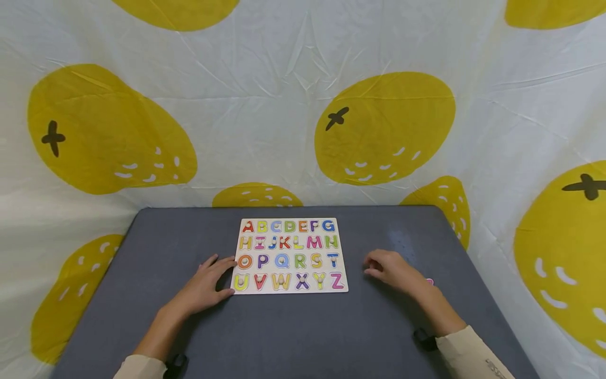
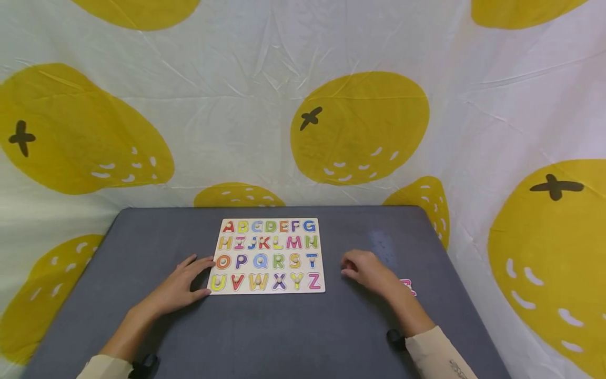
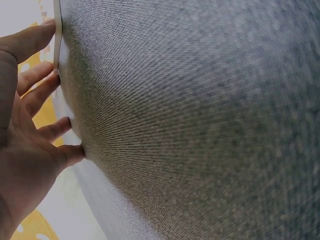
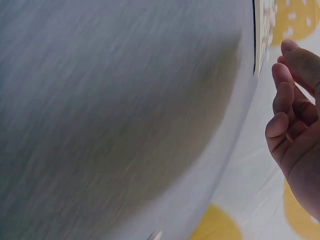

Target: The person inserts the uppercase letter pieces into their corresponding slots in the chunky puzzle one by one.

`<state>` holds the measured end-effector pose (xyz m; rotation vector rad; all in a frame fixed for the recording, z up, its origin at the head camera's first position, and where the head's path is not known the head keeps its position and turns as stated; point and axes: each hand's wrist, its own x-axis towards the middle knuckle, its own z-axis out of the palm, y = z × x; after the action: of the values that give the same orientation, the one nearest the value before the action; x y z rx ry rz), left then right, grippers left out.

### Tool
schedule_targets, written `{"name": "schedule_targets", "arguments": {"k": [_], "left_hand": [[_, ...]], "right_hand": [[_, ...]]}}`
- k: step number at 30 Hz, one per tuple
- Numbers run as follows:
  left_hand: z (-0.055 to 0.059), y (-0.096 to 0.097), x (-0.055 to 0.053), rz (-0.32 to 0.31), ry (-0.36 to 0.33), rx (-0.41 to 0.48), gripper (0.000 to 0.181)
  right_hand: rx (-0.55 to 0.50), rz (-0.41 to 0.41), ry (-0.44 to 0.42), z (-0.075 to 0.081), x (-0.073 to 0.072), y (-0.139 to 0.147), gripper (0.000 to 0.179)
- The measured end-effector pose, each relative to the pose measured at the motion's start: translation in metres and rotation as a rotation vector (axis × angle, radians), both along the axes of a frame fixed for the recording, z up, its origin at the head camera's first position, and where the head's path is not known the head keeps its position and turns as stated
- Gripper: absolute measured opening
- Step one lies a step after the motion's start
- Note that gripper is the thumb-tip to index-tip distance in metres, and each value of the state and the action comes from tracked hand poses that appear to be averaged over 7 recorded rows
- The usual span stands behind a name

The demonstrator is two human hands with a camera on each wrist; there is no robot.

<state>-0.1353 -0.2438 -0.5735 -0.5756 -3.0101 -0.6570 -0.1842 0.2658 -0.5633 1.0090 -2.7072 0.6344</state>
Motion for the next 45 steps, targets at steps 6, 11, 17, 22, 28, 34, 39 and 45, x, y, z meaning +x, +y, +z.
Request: {"name": "schedule_targets", "arguments": {"k": [6,11,17,22,28,34,39,45], "left_hand": [[0.001,0.001,0.0,-0.003,-0.006,0.001,0.065],[0.001,0.0,0.0,-0.003,0.001,0.003,0.065],[0.001,-0.001,-0.001,-0.009,-0.004,0.001,0.065],[0.0,-0.002,-0.003,-0.016,-0.003,0.005,0.066],[-0.002,-0.003,-0.003,-0.017,-0.004,0.005,0.067],[-0.003,-0.003,-0.003,-0.018,-0.003,0.014,0.066],[-0.002,-0.003,-0.002,-0.013,-0.005,0.012,0.066],[-0.002,-0.001,-0.001,-0.012,0.001,0.015,0.065]], "right_hand": [[-0.022,-0.078,0.023,0.0,0.007,0.04,0.017],[0.004,-0.176,-0.018,0.008,0.013,0.072,0.016],[0.046,-0.289,-0.117,0.007,0.022,0.103,0.013],[0.061,-0.306,-0.151,0.002,0.027,0.12,0.014],[0.087,-0.324,-0.216,-0.003,0.028,0.132,0.026],[0.053,-0.329,-0.225,-0.012,0.034,0.137,0.026],[0.046,-0.299,-0.235,-0.013,0.034,0.135,0.023],[0.065,-0.257,-0.276,-0.009,0.034,0.135,0.02]]}}
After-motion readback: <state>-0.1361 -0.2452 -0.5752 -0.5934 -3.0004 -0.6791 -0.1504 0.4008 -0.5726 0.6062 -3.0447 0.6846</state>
